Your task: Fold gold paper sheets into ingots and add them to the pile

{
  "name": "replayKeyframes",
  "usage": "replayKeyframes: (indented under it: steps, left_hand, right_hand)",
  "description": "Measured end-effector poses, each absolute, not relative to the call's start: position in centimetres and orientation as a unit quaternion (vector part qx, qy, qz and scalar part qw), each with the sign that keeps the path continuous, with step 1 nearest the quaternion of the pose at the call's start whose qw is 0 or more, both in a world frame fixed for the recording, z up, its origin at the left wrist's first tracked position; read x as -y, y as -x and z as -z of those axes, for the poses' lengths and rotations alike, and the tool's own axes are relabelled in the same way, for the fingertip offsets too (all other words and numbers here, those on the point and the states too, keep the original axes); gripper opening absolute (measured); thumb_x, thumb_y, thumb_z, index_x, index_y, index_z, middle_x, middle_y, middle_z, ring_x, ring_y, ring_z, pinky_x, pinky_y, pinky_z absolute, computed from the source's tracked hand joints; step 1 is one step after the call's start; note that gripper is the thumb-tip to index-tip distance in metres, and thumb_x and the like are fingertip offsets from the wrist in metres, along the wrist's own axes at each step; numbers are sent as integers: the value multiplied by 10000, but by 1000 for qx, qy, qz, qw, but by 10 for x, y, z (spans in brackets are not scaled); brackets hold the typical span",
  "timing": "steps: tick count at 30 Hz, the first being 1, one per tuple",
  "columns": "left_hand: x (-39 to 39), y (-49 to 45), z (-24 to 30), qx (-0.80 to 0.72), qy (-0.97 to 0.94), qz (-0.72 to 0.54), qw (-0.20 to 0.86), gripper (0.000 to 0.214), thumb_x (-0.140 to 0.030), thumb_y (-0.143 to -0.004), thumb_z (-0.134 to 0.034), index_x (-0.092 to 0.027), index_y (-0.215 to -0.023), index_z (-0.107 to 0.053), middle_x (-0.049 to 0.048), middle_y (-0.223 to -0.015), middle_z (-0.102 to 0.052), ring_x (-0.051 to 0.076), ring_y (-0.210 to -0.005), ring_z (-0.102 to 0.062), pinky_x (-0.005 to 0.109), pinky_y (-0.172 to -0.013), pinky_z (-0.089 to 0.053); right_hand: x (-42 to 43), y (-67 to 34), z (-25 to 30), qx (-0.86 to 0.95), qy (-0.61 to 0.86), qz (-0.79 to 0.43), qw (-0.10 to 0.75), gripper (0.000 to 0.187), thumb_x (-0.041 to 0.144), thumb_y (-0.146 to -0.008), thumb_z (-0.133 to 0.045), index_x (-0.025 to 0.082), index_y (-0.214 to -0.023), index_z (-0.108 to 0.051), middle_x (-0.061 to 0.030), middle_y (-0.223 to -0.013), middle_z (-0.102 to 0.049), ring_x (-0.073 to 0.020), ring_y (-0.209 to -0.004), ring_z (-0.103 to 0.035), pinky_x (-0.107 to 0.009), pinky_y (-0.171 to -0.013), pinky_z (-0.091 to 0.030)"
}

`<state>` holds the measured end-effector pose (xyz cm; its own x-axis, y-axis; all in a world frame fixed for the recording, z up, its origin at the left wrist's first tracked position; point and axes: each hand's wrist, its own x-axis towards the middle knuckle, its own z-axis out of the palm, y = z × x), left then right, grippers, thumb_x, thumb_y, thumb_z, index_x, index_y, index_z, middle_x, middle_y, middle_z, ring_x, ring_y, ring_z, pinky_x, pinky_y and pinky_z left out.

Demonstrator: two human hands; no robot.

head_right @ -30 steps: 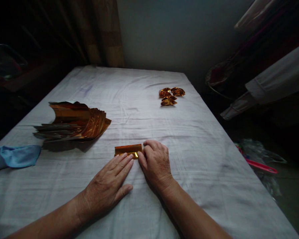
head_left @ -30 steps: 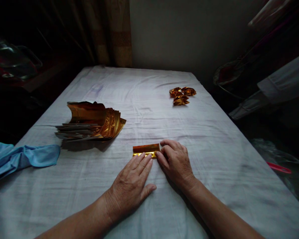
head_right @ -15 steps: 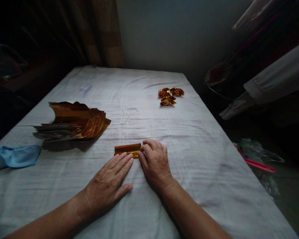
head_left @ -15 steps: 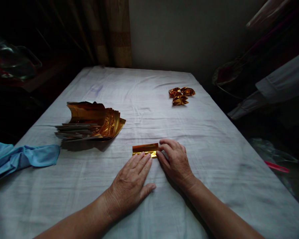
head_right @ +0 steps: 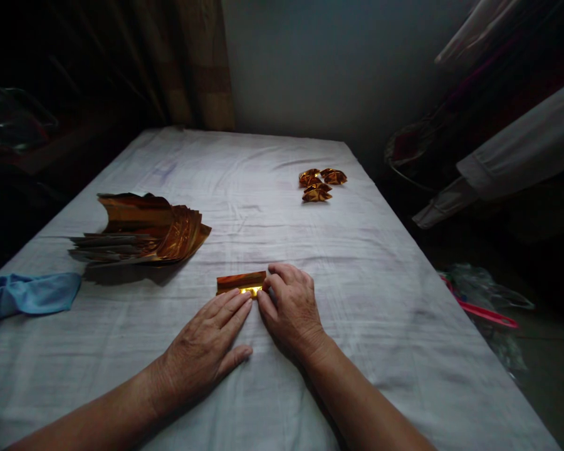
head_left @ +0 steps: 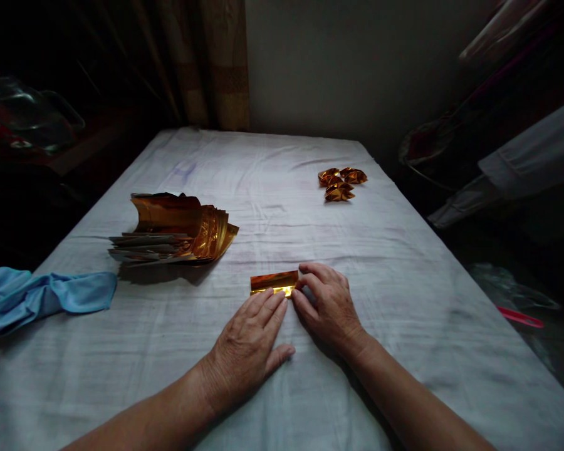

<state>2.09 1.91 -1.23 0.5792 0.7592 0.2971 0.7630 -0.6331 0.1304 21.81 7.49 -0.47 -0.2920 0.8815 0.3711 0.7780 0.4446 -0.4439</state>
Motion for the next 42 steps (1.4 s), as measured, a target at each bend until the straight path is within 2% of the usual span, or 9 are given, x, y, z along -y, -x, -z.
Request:
replayKeyframes:
  steps: [7,12,19,25,28,30,33,36,42]
  left_hand:
    - [-20,-20,10,429,886,172,-29,599,-501,-995,-468,-102,-1440,-442,173,-1409,-562,296,-1337,-504,440,-1104,-450]
    - [-19,-19,12,423,890,170,4,598,-492,-1001,-463,-69,-1423,-455,188,-1390,-582,299,-1316,-530,428,-1102,-452]
    - [-18,-16,15,424,890,168,2,595,-496,-1008,-436,-97,-1450,-433,180,-1410,-571,300,-1328,-521,442,-1100,-449]
    - [-19,-16,17,424,890,168,-1,580,-499,-1005,-438,-117,-1441,-453,167,-1414,-567,298,-1325,-516,450,-1100,-439]
    - [-21,-18,15,430,889,160,0,600,-525,-999,-438,-100,-1420,-480,168,-1389,-582,300,-1308,-520,452,-1101,-426]
    - [-23,-20,13,436,886,156,-17,625,-552,-984,-458,-112,-1427,-478,159,-1383,-584,298,-1301,-518,453,-1108,-411]
    - [-27,-24,8,440,884,152,-50,642,-565,-953,-515,-142,-1434,-475,146,-1374,-583,295,-1288,-516,455,-1107,-406]
    - [-29,-25,5,440,883,153,-57,639,-549,-935,-559,-148,-1426,-481,145,-1353,-590,298,-1276,-519,458,-1095,-418]
    - [-25,-16,10,449,878,164,-37,557,-509,-957,-536,-147,-1380,-522,147,-1328,-601,293,-1259,-544,449,-1081,-446]
  right_hand:
    - [-74,-215,3,800,528,-80,275,112,320,-888,-641,224,-850,-599,-90,-1201,-663,-262,-1178,-567,-421,-1000,-366]
    - [-75,-214,4,798,538,-78,260,111,327,-879,-649,226,-884,-604,-100,-1215,-652,-271,-1175,-558,-435,-994,-373]
    - [-79,-223,8,797,530,-120,264,19,232,-863,-623,234,-881,-630,-85,-1248,-651,-267,-1191,-566,-460,-1011,-392]
    - [-86,-241,16,809,485,-148,296,187,132,-870,-512,233,-916,-663,-89,-1222,-678,-241,-1150,-607,-450,-974,-469]
    - [-79,-242,14,809,480,-113,319,289,115,-893,-458,217,-1042,-684,-111,-1233,-675,-232,-1166,-602,-437,-997,-475]
    - [-68,-236,11,821,489,-59,290,343,176,-933,-466,201,-1218,-656,-149,-1391,-584,-273,-1309,-505,-491,-1071,-407]
    - [-51,-224,8,847,500,-21,181,446,326,-959,-521,224,-1391,-568,-159,-1560,-404,-348,-1457,-313,-587,-1134,-281]
    - [-43,-219,8,848,517,-15,116,487,404,-969,-528,249,-1431,-535,-157,-1581,-368,-363,-1470,-289,-608,-1145,-237]
    - [-45,-220,9,837,540,-11,92,511,465,-964,-552,307,-1448,-514,-154,-1568,-391,-361,-1466,-309,-608,-1134,-263]
